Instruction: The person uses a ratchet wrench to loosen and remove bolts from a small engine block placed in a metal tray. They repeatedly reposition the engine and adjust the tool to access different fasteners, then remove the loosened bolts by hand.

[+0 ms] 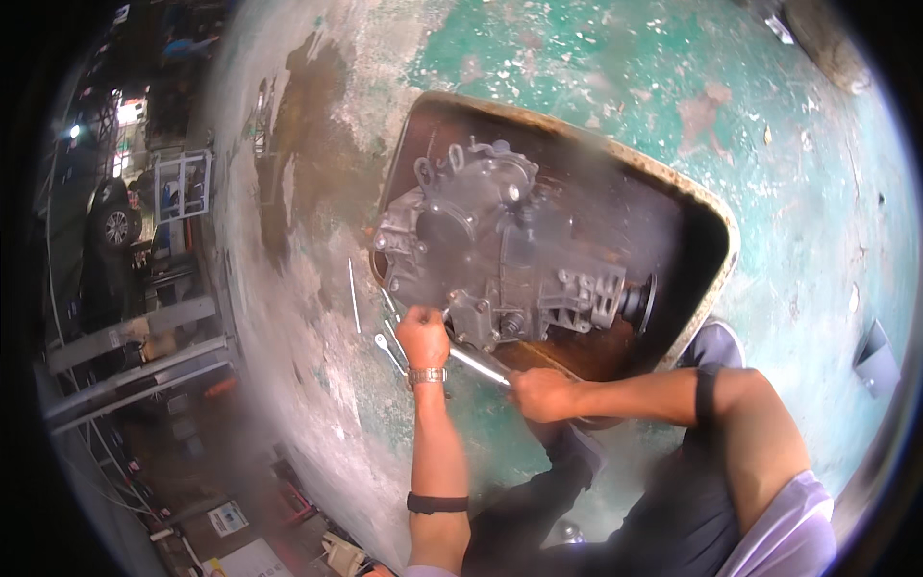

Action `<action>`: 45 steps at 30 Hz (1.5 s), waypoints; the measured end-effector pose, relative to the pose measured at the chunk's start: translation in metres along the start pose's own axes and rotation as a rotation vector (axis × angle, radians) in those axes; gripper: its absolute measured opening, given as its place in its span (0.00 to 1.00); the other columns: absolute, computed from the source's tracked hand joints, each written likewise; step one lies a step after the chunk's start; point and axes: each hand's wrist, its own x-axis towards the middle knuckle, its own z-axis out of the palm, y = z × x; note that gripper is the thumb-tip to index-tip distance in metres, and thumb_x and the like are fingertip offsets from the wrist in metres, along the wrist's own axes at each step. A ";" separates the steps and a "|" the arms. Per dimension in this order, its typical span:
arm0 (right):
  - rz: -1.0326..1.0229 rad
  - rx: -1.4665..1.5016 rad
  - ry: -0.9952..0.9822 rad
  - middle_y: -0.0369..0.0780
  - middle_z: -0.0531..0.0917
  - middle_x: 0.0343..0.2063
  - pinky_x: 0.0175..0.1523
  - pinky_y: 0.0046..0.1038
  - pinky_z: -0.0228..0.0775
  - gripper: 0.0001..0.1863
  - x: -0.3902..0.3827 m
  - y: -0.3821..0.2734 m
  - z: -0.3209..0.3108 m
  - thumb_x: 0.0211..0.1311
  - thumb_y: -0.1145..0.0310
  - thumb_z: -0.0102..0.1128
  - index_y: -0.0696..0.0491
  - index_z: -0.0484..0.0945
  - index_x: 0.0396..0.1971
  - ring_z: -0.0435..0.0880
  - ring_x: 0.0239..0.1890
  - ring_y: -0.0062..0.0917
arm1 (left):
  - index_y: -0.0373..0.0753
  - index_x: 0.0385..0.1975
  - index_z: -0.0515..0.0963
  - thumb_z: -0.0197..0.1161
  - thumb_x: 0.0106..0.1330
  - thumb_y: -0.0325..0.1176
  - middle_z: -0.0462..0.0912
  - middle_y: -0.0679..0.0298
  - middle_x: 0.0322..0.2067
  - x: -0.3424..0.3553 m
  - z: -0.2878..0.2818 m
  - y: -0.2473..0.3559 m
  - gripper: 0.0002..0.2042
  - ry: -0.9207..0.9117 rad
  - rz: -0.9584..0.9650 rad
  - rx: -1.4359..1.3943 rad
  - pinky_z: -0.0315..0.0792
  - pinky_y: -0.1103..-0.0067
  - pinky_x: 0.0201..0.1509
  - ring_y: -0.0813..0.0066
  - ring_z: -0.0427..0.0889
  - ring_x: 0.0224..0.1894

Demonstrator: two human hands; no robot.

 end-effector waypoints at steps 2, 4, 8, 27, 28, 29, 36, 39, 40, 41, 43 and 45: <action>0.011 0.225 -0.176 0.52 0.83 0.29 0.40 0.47 0.74 0.18 0.012 -0.001 -0.001 0.64 0.58 0.55 0.59 0.76 0.39 0.84 0.34 0.48 | 0.31 0.25 0.79 0.59 0.58 0.30 0.83 0.51 0.22 -0.001 -0.003 -0.003 0.08 -0.063 0.030 0.002 0.72 0.68 0.31 0.57 0.81 0.23; 0.004 0.215 -0.259 0.51 0.84 0.29 0.41 0.46 0.74 0.17 0.017 -0.010 -0.033 0.63 0.59 0.55 0.59 0.79 0.39 0.84 0.35 0.48 | 0.31 0.25 0.80 0.58 0.58 0.30 0.83 0.51 0.22 0.003 -0.004 -0.007 0.08 -0.073 0.044 -0.107 0.72 0.67 0.31 0.54 0.80 0.23; -0.038 0.081 -0.038 0.52 0.84 0.31 0.43 0.44 0.75 0.16 -0.017 -0.031 -0.125 0.60 0.61 0.55 0.60 0.82 0.34 0.84 0.39 0.47 | 0.30 0.26 0.80 0.52 0.61 0.35 0.77 0.56 0.17 0.013 -0.001 -0.013 0.14 -0.044 -0.206 -0.317 0.70 0.70 0.22 0.66 0.78 0.20; 0.068 0.140 -0.241 0.53 0.83 0.36 0.44 0.45 0.76 0.17 -0.004 -0.028 -0.094 0.64 0.62 0.52 0.61 0.79 0.43 0.83 0.35 0.49 | 0.31 0.25 0.79 0.54 0.59 0.31 0.80 0.48 0.21 0.011 -0.001 -0.010 0.10 0.032 0.065 -0.154 0.69 0.64 0.26 0.53 0.77 0.20; 0.002 -0.048 -0.067 0.53 0.84 0.35 0.42 0.44 0.76 0.17 -0.011 -0.031 -0.112 0.63 0.63 0.52 0.61 0.81 0.38 0.83 0.34 0.48 | 0.31 0.26 0.79 0.53 0.59 0.32 0.80 0.49 0.21 0.012 0.002 -0.009 0.11 0.070 -0.019 -0.239 0.68 0.65 0.23 0.56 0.76 0.18; -0.081 -0.059 -0.040 0.52 0.84 0.32 0.41 0.43 0.77 0.16 -0.009 -0.033 -0.133 0.62 0.63 0.53 0.60 0.82 0.35 0.84 0.33 0.48 | 0.31 0.26 0.79 0.53 0.59 0.32 0.79 0.51 0.20 0.010 0.002 -0.010 0.11 0.057 -0.201 -0.409 0.67 0.66 0.21 0.59 0.75 0.17; -0.163 -0.118 0.156 0.53 0.83 0.31 0.43 0.45 0.75 0.15 -0.011 -0.039 -0.117 0.62 0.62 0.55 0.59 0.80 0.39 0.83 0.37 0.49 | 0.30 0.26 0.78 0.51 0.60 0.31 0.76 0.55 0.17 0.010 -0.008 0.003 0.11 -0.075 -0.383 -0.528 0.66 0.68 0.18 0.65 0.73 0.15; 0.115 0.043 -0.035 0.55 0.83 0.37 0.49 0.44 0.73 0.17 -0.011 -0.020 -0.045 0.63 0.60 0.55 0.59 0.78 0.42 0.82 0.43 0.48 | 0.29 0.23 0.77 0.55 0.59 0.31 0.78 0.48 0.19 0.003 -0.006 0.007 0.10 -0.032 -0.001 -0.060 0.70 0.64 0.31 0.55 0.76 0.20; 0.224 0.045 -0.121 0.55 0.82 0.39 0.50 0.44 0.73 0.18 -0.002 -0.014 -0.023 0.63 0.59 0.55 0.60 0.78 0.42 0.82 0.43 0.49 | 0.29 0.23 0.77 0.55 0.59 0.31 0.78 0.48 0.20 0.003 -0.007 0.008 0.11 -0.032 0.040 0.008 0.70 0.64 0.31 0.54 0.76 0.21; 0.111 0.081 -0.130 0.55 0.82 0.39 0.50 0.44 0.73 0.18 0.009 -0.008 -0.006 0.64 0.59 0.55 0.60 0.77 0.42 0.82 0.43 0.49 | 0.29 0.23 0.77 0.55 0.59 0.32 0.79 0.47 0.20 0.003 -0.007 0.008 0.11 -0.049 0.074 0.068 0.70 0.64 0.30 0.54 0.77 0.21; -0.078 0.066 -0.231 0.55 0.82 0.40 0.50 0.43 0.74 0.19 0.024 -0.001 0.004 0.65 0.58 0.53 0.60 0.76 0.45 0.83 0.42 0.47 | 0.29 0.24 0.77 0.55 0.59 0.32 0.80 0.46 0.22 0.003 -0.007 0.008 0.11 -0.078 0.115 0.139 0.70 0.64 0.31 0.52 0.77 0.22; 0.052 0.353 -0.429 0.54 0.83 0.40 0.50 0.42 0.74 0.21 0.032 -0.004 -0.016 0.66 0.59 0.53 0.60 0.75 0.48 0.83 0.42 0.45 | 0.29 0.25 0.78 0.55 0.59 0.31 0.80 0.44 0.23 0.007 -0.008 0.007 0.10 -0.065 0.130 0.143 0.70 0.64 0.31 0.51 0.77 0.22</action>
